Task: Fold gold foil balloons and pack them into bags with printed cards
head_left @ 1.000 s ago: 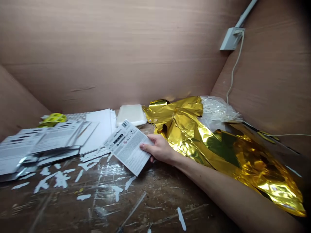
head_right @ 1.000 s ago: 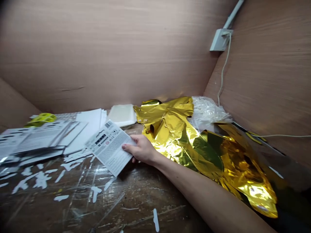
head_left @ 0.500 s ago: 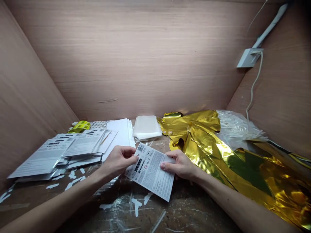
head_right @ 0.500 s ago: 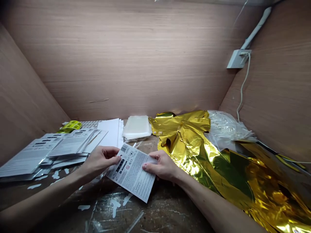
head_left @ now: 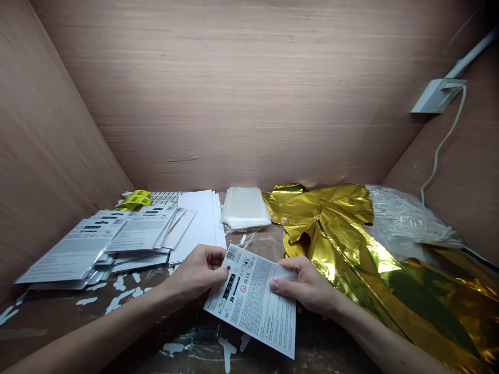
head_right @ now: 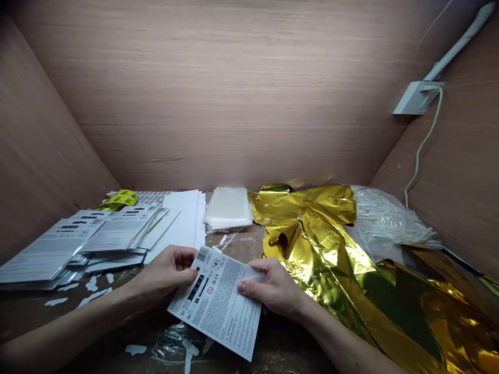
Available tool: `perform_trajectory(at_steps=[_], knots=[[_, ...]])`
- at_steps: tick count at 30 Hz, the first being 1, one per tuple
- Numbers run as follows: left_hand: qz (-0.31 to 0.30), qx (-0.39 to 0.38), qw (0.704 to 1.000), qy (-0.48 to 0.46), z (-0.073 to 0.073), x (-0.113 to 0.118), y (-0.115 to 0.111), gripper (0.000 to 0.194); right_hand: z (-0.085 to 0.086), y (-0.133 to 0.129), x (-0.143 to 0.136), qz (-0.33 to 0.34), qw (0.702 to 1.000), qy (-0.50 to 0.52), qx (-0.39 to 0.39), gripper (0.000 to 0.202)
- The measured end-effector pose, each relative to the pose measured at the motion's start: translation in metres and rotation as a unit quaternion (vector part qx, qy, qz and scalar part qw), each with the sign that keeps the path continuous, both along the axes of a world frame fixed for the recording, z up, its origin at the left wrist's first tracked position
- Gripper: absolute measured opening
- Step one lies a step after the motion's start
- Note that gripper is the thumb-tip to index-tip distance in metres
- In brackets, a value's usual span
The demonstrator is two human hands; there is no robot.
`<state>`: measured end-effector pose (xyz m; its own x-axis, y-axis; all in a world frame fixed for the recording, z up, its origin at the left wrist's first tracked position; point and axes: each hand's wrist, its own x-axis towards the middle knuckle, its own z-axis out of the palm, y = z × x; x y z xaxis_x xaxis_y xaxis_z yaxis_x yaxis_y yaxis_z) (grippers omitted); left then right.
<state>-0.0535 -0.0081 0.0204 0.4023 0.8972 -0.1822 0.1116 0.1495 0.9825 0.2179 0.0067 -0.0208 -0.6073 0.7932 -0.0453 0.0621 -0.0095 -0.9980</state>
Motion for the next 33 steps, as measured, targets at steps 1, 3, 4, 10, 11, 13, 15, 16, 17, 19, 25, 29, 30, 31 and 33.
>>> perform_trajectory(at_steps=[1, 3, 4, 10, 11, 13, 15, 16, 17, 19, 25, 29, 30, 31, 33], knots=[[-0.005, -0.015, 1.000, -0.020, -0.001, -0.002, 0.002, 0.023, 0.000, 0.001, 0.001, -0.001, 1.000, 0.000, 0.000, 0.038], [-0.013, -0.059, 0.995, -0.077, -0.005, -0.007, 0.005, 0.020, 0.000, 0.002, 0.002, -0.003, 1.000, 0.009, -0.002, 0.037], [-0.014, -0.079, 0.991, -0.103, -0.006, -0.009, 0.007, 0.018, 0.000, 0.002, 0.003, -0.005, 1.000, 0.018, -0.004, 0.036], [-0.146, -0.127, 0.978, -0.081, 0.007, -0.014, -0.002, 0.054, -0.003, 0.004, 0.010, -0.018, 0.994, 0.094, -0.048, 0.038], [-0.160, -0.109, 0.980, -0.044, 0.012, -0.014, -0.006, 0.057, -0.004, 0.004, 0.010, -0.026, 0.992, 0.108, -0.056, 0.039], [-0.140, -0.027, 0.989, 0.048, 0.024, -0.015, -0.010, 0.057, -0.004, 0.006, 0.008, -0.044, 0.988, 0.131, -0.065, 0.040], [-0.081, 0.065, 0.987, 0.124, 0.033, -0.016, -0.006, 0.054, -0.003, 0.007, 0.006, -0.051, 0.986, 0.143, -0.070, 0.041], [-0.040, 0.104, 0.981, 0.159, 0.036, -0.016, 0.000, 0.052, -0.002, 0.007, 0.005, -0.048, 0.986, 0.146, -0.070, 0.041], [0.004, 0.135, 0.973, 0.188, 0.038, -0.015, 0.009, 0.050, -0.001, 0.007, 0.005, -0.042, 0.986, 0.147, -0.068, 0.041], [0.098, 0.198, 0.930, 0.293, 0.041, -0.011, 0.037, 0.052, 0.000, 0.007, 0.003, -0.025, 0.988, 0.141, -0.059, 0.041], [0.157, 0.195, 0.849, 0.466, 0.040, 0.012, 0.144, 0.046, -0.003, 0.008, -0.001, -0.029, 0.993, 0.116, -0.019, 0.040], [0.161, 0.136, 0.833, 0.512, 0.041, 0.013, 0.181, 0.044, -0.004, 0.010, -0.003, -0.047, 0.993, 0.104, 0.000, 0.036], [0.158, 0.125, 0.833, 0.516, 0.042, 0.011, 0.185, 0.041, -0.004, 0.010, -0.003, -0.050, 0.994, 0.100, 0.003, 0.034], [0.154, 0.116, 0.834, 0.517, 0.043, 0.009, 0.187, 0.038, -0.003, 0.010, -0.003, -0.053, 0.994, 0.096, 0.005, 0.033], [0.152, 0.100, 0.839, 0.513, 0.046, 0.003, 0.188, 0.032, -0.002, 0.010, -0.003, -0.060, 0.995, 0.085, 0.011, 0.030]])
